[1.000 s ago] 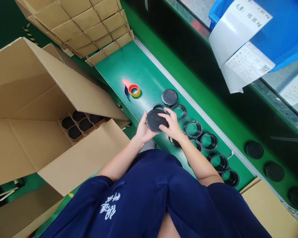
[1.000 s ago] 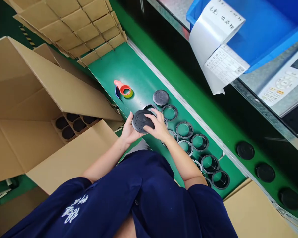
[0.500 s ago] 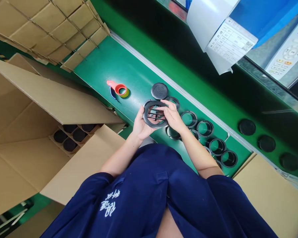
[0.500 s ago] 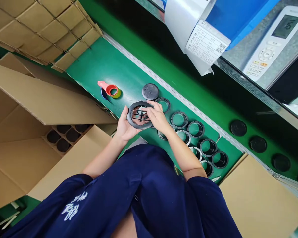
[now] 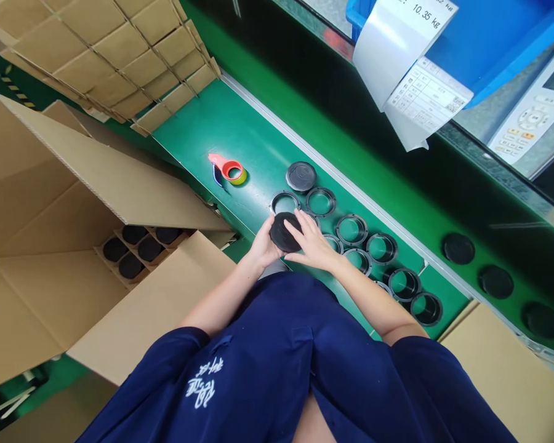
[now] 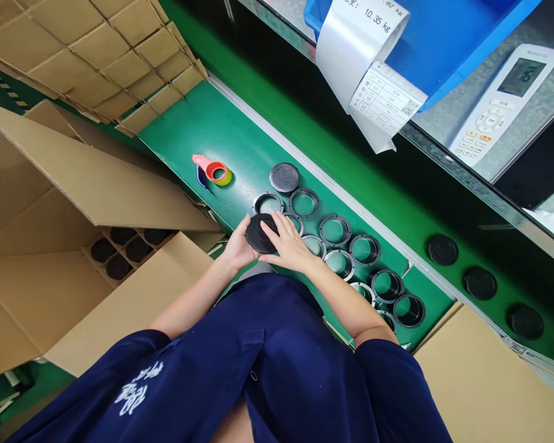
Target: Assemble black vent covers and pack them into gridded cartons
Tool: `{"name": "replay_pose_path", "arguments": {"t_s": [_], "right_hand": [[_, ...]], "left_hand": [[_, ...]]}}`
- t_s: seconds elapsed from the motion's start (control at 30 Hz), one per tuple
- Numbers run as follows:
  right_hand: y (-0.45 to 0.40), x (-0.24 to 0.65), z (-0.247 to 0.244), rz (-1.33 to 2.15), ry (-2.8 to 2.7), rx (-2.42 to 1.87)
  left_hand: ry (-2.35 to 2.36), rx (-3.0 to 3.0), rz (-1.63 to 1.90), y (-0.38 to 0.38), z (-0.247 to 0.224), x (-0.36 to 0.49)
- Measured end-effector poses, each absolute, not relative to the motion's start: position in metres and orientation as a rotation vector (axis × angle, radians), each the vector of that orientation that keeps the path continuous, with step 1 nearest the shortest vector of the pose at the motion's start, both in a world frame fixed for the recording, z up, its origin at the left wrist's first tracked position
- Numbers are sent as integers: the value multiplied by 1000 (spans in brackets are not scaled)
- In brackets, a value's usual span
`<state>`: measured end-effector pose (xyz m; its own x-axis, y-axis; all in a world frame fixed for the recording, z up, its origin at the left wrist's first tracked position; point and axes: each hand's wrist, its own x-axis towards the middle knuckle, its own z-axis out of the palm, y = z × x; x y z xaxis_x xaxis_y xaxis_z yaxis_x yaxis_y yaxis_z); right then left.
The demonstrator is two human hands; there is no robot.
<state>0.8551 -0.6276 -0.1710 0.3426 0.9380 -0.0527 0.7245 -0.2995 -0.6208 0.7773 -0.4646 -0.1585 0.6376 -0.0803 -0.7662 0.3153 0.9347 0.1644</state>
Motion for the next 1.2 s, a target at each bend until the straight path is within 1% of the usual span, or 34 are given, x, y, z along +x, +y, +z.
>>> {"name": "replay_pose_path", "arguments": {"t_s": [0.13,0.33,0.5,0.63,0.8,0.93,1.0,1.07,1.13,1.2], "right_hand": [[-612,854,-194,738,-1350,-2153],[-550,901,-233,551,-1196,-2475],[-502,915,-260,647,-1326,-2603],[-476,905,-257,687,-1343,-2574],[-448,908,-248,502,-1300,-2441],[-434,906,-256,682,-1308,-2440],[-436,906,-256,725,-1275,-2438],[-453,922,-253,623,-1217,-2427],[-499,958,-248,426,-1022,-2466],[-581,1001,-236,246,-520,-2497]], "left_hand": [[848,302,-211,-469,-178,766],[1035,397,-95,-439,-202,755],[1090,366,-51,-412,-215,743],[1172,312,0,-398,-223,734],[1318,406,116,-384,-232,735],[1368,602,160,-379,-232,752],[1334,700,152,-381,-232,764],[1305,785,136,-383,-234,777],[1284,858,108,-387,-242,791],[1253,931,71,-391,-251,802]]}}
